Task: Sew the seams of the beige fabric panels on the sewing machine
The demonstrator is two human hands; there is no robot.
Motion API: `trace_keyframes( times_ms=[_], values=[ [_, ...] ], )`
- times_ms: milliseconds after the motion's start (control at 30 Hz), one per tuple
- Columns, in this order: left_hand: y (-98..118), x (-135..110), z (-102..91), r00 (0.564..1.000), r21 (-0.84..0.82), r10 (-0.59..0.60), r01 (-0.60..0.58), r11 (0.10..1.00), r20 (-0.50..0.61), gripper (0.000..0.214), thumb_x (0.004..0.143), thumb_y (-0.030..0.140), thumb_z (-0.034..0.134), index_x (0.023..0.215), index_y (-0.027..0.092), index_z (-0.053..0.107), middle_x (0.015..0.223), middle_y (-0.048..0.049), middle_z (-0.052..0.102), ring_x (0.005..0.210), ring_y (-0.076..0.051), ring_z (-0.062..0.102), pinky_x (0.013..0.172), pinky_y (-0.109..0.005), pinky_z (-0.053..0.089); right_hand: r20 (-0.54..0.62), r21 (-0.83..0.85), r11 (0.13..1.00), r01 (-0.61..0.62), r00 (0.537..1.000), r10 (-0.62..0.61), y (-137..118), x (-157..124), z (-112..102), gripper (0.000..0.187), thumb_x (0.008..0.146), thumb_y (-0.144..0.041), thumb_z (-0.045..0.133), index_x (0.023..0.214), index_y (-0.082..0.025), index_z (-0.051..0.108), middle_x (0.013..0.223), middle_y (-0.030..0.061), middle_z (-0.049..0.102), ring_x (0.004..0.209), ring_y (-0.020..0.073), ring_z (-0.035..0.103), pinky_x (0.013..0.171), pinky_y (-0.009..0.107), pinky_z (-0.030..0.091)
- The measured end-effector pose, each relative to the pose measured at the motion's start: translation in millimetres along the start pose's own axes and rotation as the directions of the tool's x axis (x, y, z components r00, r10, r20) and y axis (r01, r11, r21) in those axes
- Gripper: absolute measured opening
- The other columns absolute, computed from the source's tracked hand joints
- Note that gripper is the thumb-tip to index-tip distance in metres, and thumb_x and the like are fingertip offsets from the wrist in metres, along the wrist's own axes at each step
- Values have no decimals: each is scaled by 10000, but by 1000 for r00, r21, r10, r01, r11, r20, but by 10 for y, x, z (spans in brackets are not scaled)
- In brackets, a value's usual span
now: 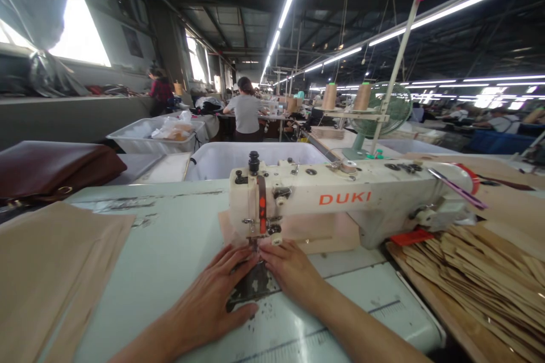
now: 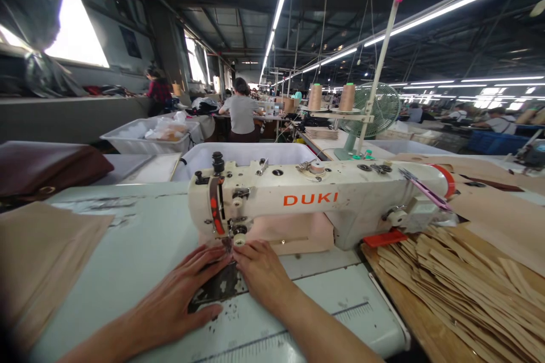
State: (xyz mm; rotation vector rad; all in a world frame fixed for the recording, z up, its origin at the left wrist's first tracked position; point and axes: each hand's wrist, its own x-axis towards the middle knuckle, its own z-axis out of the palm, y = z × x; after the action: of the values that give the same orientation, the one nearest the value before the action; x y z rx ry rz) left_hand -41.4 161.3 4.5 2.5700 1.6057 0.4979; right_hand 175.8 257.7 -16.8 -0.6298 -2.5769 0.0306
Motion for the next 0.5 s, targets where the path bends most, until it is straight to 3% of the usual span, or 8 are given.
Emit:
trace_keyframes(
  times_ms=[167, 267, 367, 433, 500],
  values=[
    [-9, 61, -15, 1000, 61, 22, -22, 998, -13, 720, 884, 520, 638, 1502, 264, 371, 1512, -92, 434, 1400, -315, 376, 1164, -523, 301, 20, -21, 999, -38, 999, 39, -40, 35, -91, 276, 976, -215, 539, 1238, -230, 623, 1286, 33, 644, 1135, 171, 590, 1035, 326, 426],
    [90, 23, -52, 999, 89, -5, 9, 996, -42, 604, 932, 511, 582, 1456, 241, 451, 1491, -110, 460, 1387, -327, 396, 1172, -580, 235, 9, -74, 984, -161, 987, 162, 90, -74, -322, 325, 972, -240, 541, 1288, -183, 591, 1320, 101, 615, 1198, 227, 570, 1073, 410, 397],
    [371, -296, -11, 992, 101, -32, 44, 994, -120, 488, 988, 402, 502, 1442, 223, 476, 1494, -122, 454, 1371, -342, 419, 1164, -588, 255, -20, -126, 932, -341, 940, 341, 176, -428, -648, 335, 995, -203, 452, 1271, -75, 589, 1278, 206, 618, 1190, 308, 579, 1038, 514, 403],
    [640, -644, 106, 987, 58, -25, 35, 998, -158, 488, 983, 360, 517, 1460, 286, 451, 1411, -73, 557, 1262, -302, 550, 1113, -463, 406, 11, -127, 910, -394, 917, 399, 41, -749, -842, 297, 999, -197, 429, 1189, -109, 641, 1141, 164, 687, 1061, 281, 643, 945, 451, 473],
    [918, -972, 292, 976, -53, -132, 124, 991, -173, 337, 971, 351, 568, 1304, 391, 605, 1140, -5, 723, 1044, -254, 689, 1022, -378, 499, 77, -88, 919, -385, 917, 391, -278, -1039, -978, 241, 993, -215, 458, 1096, -190, 675, 998, 81, 714, 921, 234, 665, 833, 364, 506]
  ],
)
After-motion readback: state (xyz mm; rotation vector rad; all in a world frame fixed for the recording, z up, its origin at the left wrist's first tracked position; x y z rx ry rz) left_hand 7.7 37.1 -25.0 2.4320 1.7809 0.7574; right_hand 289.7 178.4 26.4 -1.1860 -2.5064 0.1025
